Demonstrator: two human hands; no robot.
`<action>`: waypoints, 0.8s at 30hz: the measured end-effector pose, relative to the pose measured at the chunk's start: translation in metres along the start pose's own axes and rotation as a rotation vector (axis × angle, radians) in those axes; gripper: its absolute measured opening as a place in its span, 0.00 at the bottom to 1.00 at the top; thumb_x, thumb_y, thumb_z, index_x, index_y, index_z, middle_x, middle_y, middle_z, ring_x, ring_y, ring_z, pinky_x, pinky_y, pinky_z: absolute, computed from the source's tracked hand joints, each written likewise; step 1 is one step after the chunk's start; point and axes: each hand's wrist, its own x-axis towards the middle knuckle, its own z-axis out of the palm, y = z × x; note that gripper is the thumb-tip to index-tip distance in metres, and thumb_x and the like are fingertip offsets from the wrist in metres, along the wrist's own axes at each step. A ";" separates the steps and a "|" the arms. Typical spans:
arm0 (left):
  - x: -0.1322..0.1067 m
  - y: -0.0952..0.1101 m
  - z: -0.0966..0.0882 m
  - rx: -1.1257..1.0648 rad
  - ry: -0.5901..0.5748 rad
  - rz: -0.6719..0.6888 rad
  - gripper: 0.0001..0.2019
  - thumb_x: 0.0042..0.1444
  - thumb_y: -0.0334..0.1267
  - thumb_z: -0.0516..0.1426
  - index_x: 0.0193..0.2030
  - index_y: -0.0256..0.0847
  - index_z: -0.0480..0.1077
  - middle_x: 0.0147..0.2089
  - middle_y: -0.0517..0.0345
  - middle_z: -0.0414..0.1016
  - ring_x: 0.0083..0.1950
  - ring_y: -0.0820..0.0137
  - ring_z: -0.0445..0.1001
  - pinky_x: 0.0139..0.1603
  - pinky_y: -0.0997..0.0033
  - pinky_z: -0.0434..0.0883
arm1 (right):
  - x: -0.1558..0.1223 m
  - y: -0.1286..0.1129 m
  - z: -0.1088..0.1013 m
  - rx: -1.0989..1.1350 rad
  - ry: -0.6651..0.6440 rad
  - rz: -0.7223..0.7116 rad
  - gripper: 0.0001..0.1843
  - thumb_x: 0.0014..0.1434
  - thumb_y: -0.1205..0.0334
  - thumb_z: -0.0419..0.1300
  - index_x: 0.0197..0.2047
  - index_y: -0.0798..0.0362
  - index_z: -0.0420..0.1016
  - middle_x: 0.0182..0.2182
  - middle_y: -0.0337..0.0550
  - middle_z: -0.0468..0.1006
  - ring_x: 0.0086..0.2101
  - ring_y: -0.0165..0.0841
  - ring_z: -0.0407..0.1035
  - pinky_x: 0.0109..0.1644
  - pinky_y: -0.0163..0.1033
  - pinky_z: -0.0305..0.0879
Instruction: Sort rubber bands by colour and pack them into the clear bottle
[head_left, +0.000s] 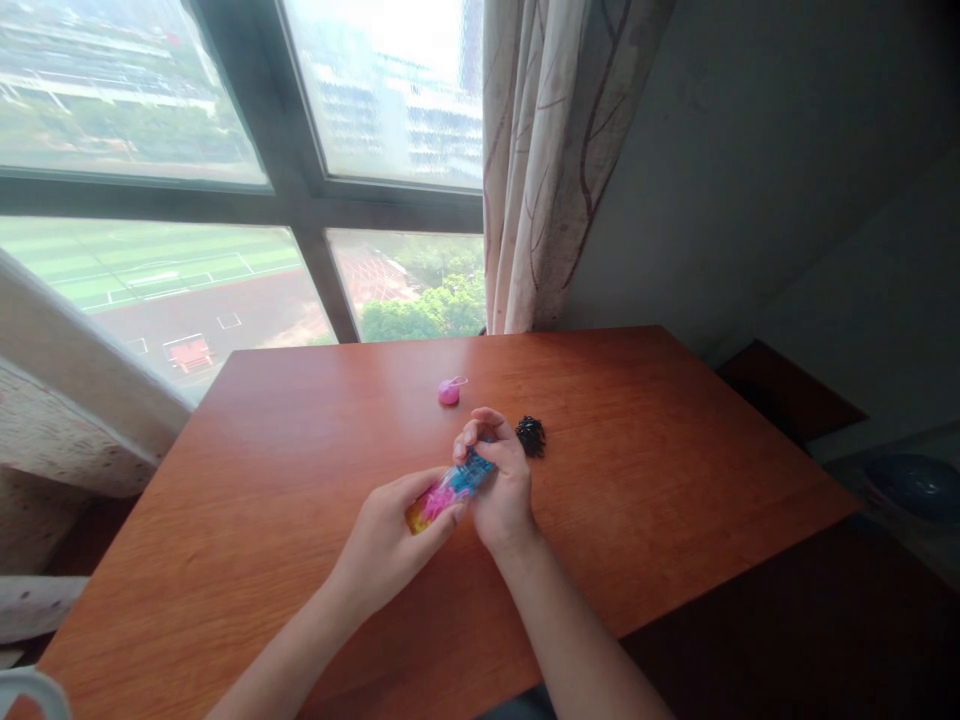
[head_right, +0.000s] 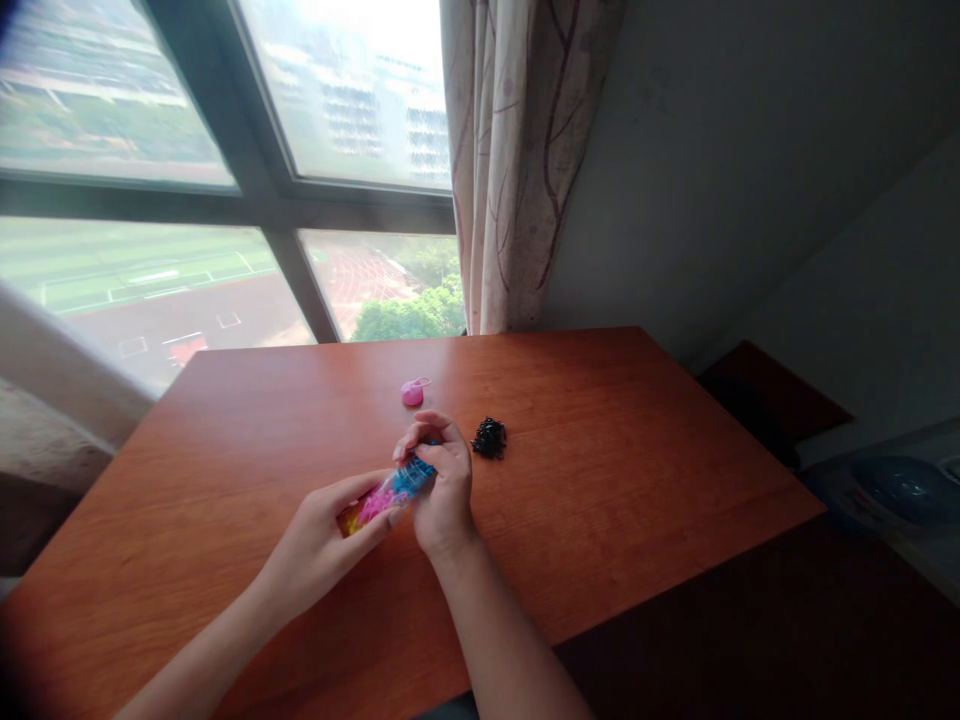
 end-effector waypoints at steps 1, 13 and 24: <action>0.000 -0.001 0.000 -0.006 -0.003 -0.002 0.14 0.60 0.43 0.56 0.46 0.36 0.75 0.39 0.56 0.80 0.40 0.65 0.76 0.43 0.71 0.70 | 0.000 0.000 0.000 0.006 0.002 -0.006 0.13 0.45 0.71 0.60 0.36 0.50 0.75 0.28 0.35 0.73 0.28 0.27 0.65 0.33 0.32 0.61; 0.000 -0.001 -0.002 -0.028 0.001 -0.047 0.15 0.60 0.44 0.56 0.46 0.36 0.75 0.37 0.57 0.79 0.40 0.64 0.75 0.43 0.70 0.70 | 0.001 0.002 0.000 -0.047 0.054 -0.004 0.11 0.42 0.74 0.59 0.29 0.51 0.75 0.25 0.34 0.73 0.27 0.27 0.66 0.33 0.33 0.62; -0.001 -0.002 -0.003 -0.016 0.021 0.028 0.17 0.60 0.43 0.57 0.52 0.37 0.75 0.43 0.54 0.80 0.42 0.64 0.77 0.44 0.70 0.71 | 0.001 -0.001 0.000 -0.018 -0.040 0.052 0.14 0.37 0.77 0.56 0.27 0.50 0.74 0.24 0.33 0.72 0.26 0.27 0.64 0.33 0.32 0.60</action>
